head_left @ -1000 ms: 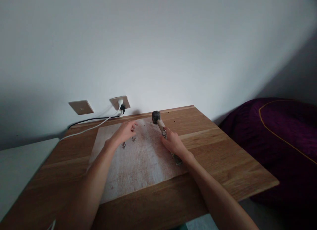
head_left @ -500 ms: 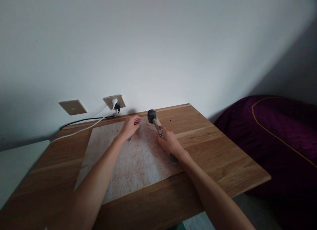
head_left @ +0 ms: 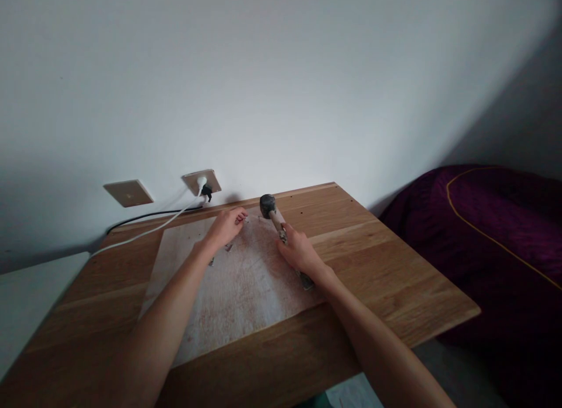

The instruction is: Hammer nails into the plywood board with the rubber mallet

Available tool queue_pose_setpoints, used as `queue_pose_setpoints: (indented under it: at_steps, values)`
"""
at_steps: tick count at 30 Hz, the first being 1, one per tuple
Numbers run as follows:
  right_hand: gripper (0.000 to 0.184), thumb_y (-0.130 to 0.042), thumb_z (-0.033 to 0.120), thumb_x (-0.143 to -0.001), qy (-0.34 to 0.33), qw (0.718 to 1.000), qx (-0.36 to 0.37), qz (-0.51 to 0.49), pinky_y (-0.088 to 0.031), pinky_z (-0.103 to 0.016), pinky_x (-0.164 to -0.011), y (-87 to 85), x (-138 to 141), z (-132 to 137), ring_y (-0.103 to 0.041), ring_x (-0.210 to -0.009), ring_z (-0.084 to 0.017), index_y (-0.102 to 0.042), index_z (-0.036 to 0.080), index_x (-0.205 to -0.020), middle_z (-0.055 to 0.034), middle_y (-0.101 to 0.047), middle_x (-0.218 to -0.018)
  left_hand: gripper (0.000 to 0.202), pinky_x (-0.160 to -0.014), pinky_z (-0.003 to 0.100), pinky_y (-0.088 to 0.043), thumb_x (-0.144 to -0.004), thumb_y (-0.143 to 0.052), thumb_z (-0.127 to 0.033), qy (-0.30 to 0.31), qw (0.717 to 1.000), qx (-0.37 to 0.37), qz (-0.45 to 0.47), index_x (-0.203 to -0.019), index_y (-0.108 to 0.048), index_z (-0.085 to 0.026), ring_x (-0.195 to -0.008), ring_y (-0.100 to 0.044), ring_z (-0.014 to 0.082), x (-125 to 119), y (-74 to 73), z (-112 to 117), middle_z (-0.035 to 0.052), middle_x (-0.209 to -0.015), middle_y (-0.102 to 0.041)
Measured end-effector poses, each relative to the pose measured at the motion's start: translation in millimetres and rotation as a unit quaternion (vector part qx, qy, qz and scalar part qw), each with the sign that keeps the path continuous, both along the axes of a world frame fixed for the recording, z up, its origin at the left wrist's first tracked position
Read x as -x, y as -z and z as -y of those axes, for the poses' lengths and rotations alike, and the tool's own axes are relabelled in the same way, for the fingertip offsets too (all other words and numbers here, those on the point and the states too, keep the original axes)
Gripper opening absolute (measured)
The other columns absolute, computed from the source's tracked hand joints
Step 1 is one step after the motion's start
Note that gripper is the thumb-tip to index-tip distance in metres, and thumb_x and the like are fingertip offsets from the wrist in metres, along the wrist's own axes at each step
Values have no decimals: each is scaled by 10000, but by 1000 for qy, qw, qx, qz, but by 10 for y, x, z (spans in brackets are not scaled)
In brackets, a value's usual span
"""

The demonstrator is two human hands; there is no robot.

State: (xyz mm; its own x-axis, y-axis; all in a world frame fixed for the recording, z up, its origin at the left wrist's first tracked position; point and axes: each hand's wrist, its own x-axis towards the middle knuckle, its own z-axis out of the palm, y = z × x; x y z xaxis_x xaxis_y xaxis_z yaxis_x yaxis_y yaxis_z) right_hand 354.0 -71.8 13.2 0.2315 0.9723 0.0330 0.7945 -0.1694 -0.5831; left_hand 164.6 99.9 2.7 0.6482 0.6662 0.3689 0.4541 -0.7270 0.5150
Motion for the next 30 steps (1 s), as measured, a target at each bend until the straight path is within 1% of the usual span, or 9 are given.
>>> queue_pose_setpoints:
  at_steps: [4, 7, 11, 14, 17, 23, 26, 30]
  values:
    - [427, -524, 240, -981, -1, 1000, 1, -2, -501, -321, -873, -24, 4, 2, -734, -1083, -313, -582, 125, -1388, -186, -764, -1163, 224, -850, 348, -593, -826, -582, -53, 2, 1000, -13, -8, -946, -714, -189, -849, -734, 202, -17, -9, 18, 51, -923, -771]
    - [421, -529, 236, -978, -2, 1000, 0, -4, -500, -322, -885, -33, 5, 7, -728, -1102, -309, -587, 137, -1384, -179, -762, -1180, 225, -857, 348, -590, -823, -583, -53, 2, 1000, -12, 5, -943, -715, -189, -859, -730, 201, -66, 34, 26, 51, -928, -770]
    - [437, -521, 241, -981, -3, 1000, 1, -7, -497, -323, -890, -17, -2, 5, -727, -1104, -301, -573, 156, -1406, -156, -770, -1167, 262, -840, 345, -596, -816, -577, -51, -20, 998, 18, 53, -996, -708, -187, -857, -727, 195, -137, 140, 36, 58, -950, -770]
    - [450, -520, 251, -982, -2, 1000, 0, -6, -495, -323, -890, -3, -10, 3, -726, -1106, -304, -566, 154, -1418, -153, -773, -1156, 269, -847, 357, -599, -813, -608, -71, -43, 993, 50, 94, -1038, -696, -190, -847, -730, 195, -156, 215, 36, 58, -937, -771]
    - [442, -523, 250, -977, -3, 1000, -4, -5, -493, -314, -885, 0, -13, 4, -728, -1102, -302, -576, 162, -1407, -147, -773, -1157, 236, -849, 363, -599, -814, -636, -93, -56, 989, 69, 120, -1021, -683, -195, -840, -729, 195, -146, 253, 30, 52, -916, -771]
    - [436, -523, 250, -976, -4, 1000, -6, 0, -498, -315, -851, 1, -10, 1, -737, -1052, -310, -587, 138, -1392, -173, -775, -1122, 125, -839, 340, -592, -820, -643, -104, -45, 989, 74, 116, -894, -683, -197, -835, -725, 187, -141, 254, 35, 37, -884, -767]
    - [425, -520, 247, -975, -3, 1000, -4, 2, -495, -309, -835, 3, -11, -1, -739, -1040, -305, -595, 148, -1381, -161, -779, -1107, 136, -843, 340, -587, -820, -643, -90, -53, 989, 70, 116, -892, -686, -198, -833, -726, 186, -146, 248, 47, 34, -882, -767]
    - [446, -523, 241, -972, -1, 1000, -3, 3, -487, -306, -854, -6, -6, 4, -731, -1081, -303, -582, 137, -1402, -161, -771, -1153, 171, -837, 336, -587, -797, -689, -92, -74, 987, 72, 124, -934, -686, -194, -852, -734, 190, -138, 247, 49, 42, -927, -770]
